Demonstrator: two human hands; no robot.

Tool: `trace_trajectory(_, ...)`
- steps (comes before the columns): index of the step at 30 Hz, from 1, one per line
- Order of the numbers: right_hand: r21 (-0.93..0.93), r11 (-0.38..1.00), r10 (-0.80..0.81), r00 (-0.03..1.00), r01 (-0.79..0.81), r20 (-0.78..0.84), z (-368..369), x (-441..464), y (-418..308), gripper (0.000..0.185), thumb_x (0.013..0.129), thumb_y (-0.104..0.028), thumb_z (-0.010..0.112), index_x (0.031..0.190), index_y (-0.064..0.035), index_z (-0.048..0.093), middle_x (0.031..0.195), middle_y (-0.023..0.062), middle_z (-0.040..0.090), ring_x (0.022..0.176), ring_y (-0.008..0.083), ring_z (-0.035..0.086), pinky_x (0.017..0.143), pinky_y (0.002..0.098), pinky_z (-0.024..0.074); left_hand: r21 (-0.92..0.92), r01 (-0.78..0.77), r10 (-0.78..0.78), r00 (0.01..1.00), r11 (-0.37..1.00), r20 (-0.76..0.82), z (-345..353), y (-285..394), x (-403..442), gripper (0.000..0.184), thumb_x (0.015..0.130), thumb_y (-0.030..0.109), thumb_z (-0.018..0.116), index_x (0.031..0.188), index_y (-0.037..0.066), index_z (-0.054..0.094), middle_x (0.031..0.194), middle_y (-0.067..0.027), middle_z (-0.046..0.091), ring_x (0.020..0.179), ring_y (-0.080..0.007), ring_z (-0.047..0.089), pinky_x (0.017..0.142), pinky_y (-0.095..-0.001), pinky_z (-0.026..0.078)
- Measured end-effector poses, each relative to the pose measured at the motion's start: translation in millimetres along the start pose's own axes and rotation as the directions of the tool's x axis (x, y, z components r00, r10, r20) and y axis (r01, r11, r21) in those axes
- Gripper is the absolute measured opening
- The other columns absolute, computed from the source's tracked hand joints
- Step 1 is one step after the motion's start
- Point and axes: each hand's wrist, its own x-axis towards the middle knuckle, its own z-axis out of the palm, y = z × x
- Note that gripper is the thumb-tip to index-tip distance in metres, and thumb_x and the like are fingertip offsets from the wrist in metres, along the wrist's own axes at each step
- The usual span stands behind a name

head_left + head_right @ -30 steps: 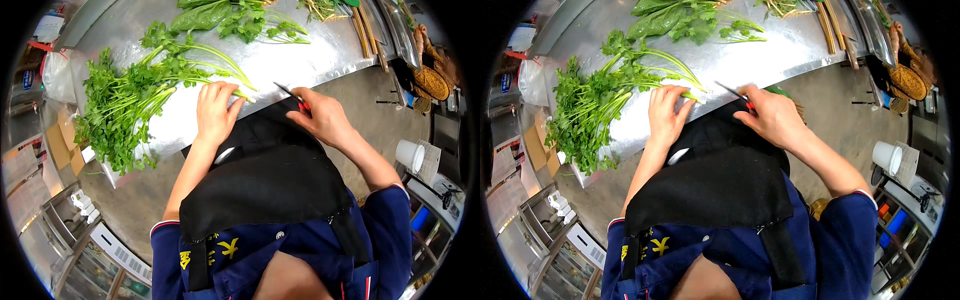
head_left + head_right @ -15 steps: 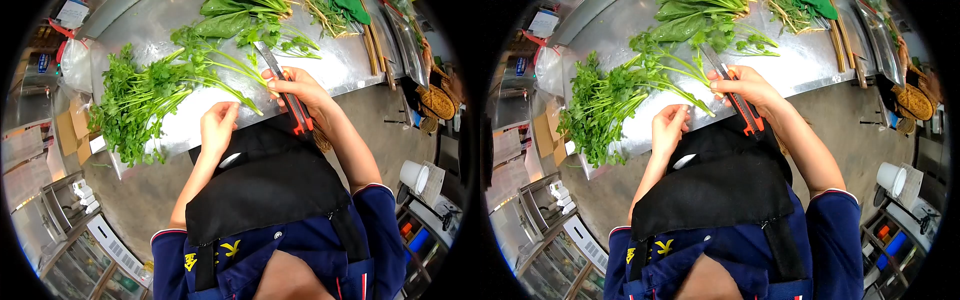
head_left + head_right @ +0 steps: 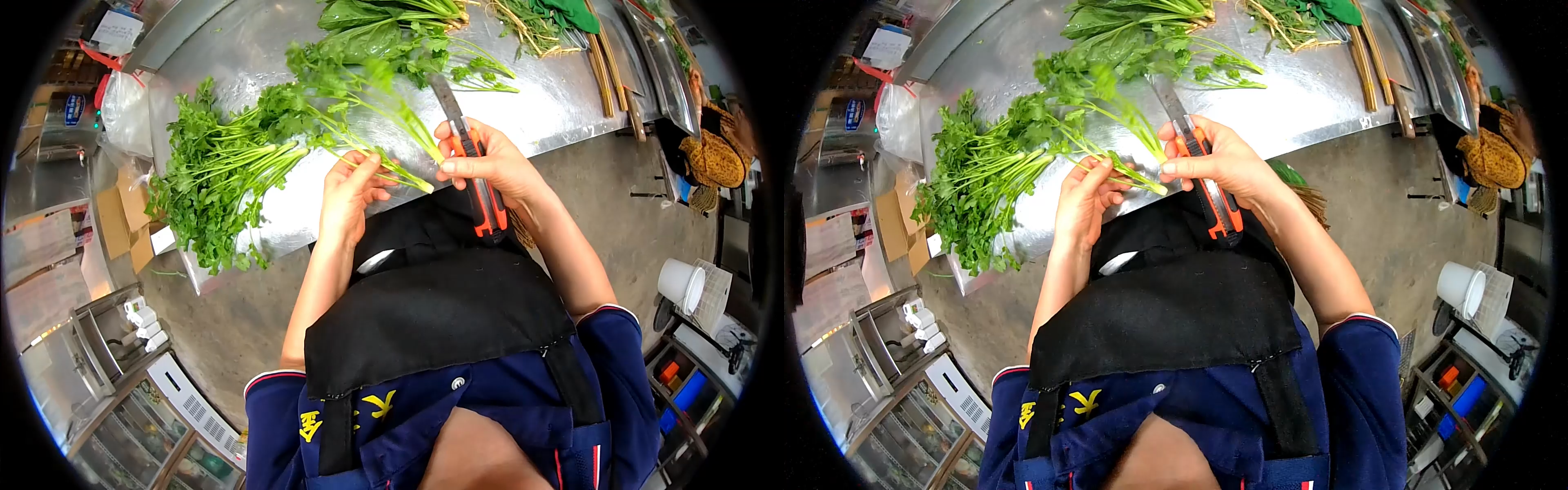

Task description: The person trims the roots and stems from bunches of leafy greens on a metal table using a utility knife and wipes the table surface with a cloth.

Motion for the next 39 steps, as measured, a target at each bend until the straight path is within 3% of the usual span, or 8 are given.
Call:
trace_trajectory(7, -0.077, 0.996, 0.043, 0.999, -0.041, 0.016, 9, 2, 21, 0.040, 0.072, -0.006, 0.073, 0.107, -0.0028, 0.053, 0.081, 0.0017, 0.058, 0.070, 0.0102, 0.057, 0.060, 0.0227, 0.0470, -0.203, 0.085, -0.068, 0.993, 0.975, 0.092, -5, -4, -4, 0.017, 0.090, 0.022, 0.058, 0.096, 0.007, 0.053, 0.090, -0.0100, 0.065, 0.076, -0.0123, 0.059, 0.059, -0.0224, 0.049)
trace_trajectory(22, -0.079, 0.996, 0.053, 0.996, -0.047, 0.065, 13, 4, 28, 0.042, 0.072, -0.006, 0.073, 0.107, -0.0040, 0.052, 0.081, 0.0006, 0.056, 0.068, 0.0086, 0.055, 0.060, 0.0216, 0.0462, -0.202, 0.076, -0.052, 0.992, 0.976, 0.117, -5, -7, -3, 0.028, 0.092, 0.027, 0.053, 0.107, 0.004, 0.056, 0.088, -0.0059, 0.063, 0.079, -0.0126, 0.058, 0.067, -0.0255, 0.048)
trace_trajectory(25, -0.100, 0.993, 0.068, 0.993, -0.058, 0.096, 10, 2, 27, 0.043, 0.072, -0.006, 0.073, 0.109, -0.0040, 0.052, 0.082, 0.0004, 0.056, 0.069, 0.0085, 0.056, 0.062, 0.0213, 0.0467, -0.258, 0.130, -0.112, 0.990, 0.957, 0.085, 9, -1, -8, 0.033, 0.092, 0.029, 0.054, 0.111, 0.002, 0.055, 0.081, -0.0015, 0.058, 0.074, -0.0121, 0.054, 0.065, -0.0266, 0.045)
trace_trajectory(29, -0.065, 0.996, 0.069, 0.990, -0.062, 0.119, 12, -3, 24, 0.042, 0.070, -0.003, 0.072, 0.107, -0.0045, 0.051, 0.082, 0.0012, 0.055, 0.069, 0.0085, 0.056, 0.063, 0.0217, 0.0475, -0.236, 0.147, -0.108, 0.980, 0.961, 0.168, 13, 4, -2, 0.035, 0.089, 0.027, 0.057, 0.110, -0.001, 0.054, 0.068, 0.0031, 0.042, 0.064, -0.0101, 0.041, 0.061, -0.0265, 0.037)
trace_trajectory(32, -0.016, 0.996, 0.092, 0.982, -0.090, 0.167, 8, -5, 18, 0.040, 0.071, -0.002, 0.069, 0.107, -0.0037, 0.051, 0.084, 0.0023, 0.055, 0.070, 0.0092, 0.057, 0.063, 0.0218, 0.0476, -0.221, 0.124, -0.078, 0.975, 0.967, 0.208, 11, 4, 0, 0.027, 0.086, 0.023, 0.063, 0.101, 0.000, 0.058, 0.068, 0.0038, 0.045, 0.064, -0.0090, 0.045, 0.063, -0.0252, 0.040)
trace_trajectory(34, -0.004, 0.997, 0.070, 0.978, -0.071, 0.197, 3, -4, 21, 0.038, 0.073, -0.003, 0.068, 0.107, -0.0030, 0.051, 0.086, 0.0034, 0.056, 0.070, 0.0093, 0.057, 0.062, 0.0215, 0.0474, -0.182, 0.061, -0.034, 0.988, 0.981, 0.149, 15, 1, 0, 0.026, 0.086, 0.022, 0.063, 0.102, 0.001, 0.058, 0.071, 0.0025, 0.048, 0.065, -0.0089, 0.046, 0.063, -0.0258, 0.040)
trace_trajectory(36, -0.059, 0.995, 0.086, 0.989, -0.079, 0.121, 8, -8, 16, 0.037, 0.075, -0.006, 0.069, 0.107, -0.0026, 0.051, 0.087, 0.0037, 0.058, 0.069, 0.0086, 0.057, 0.061, 0.0207, 0.0468, -0.080, -0.005, 0.012, 0.996, 0.997, 0.086, 20, 2, -1, 0.029, 0.087, 0.022, 0.061, 0.106, 0.002, 0.055, 0.074, 0.0009, 0.050, 0.066, -0.0096, 0.046, 0.064, -0.0269, 0.041)
trace_trajectory(39, -0.194, 0.979, 0.077, 0.996, -0.069, 0.038, 15, -4, 20, 0.034, 0.076, -0.011, 0.071, 0.104, -0.0024, 0.053, 0.085, 0.0036, 0.060, 0.066, 0.0074, 0.055, 0.059, 0.0192, 0.0456, -0.089, -0.033, 0.039, 0.997, 0.996, 0.070, 26, 5, -3, 0.029, 0.087, 0.024, 0.061, 0.106, 0.003, 0.056, 0.078, -0.0001, 0.053, 0.068, -0.0101, 0.049, 0.067, -0.0274, 0.043)
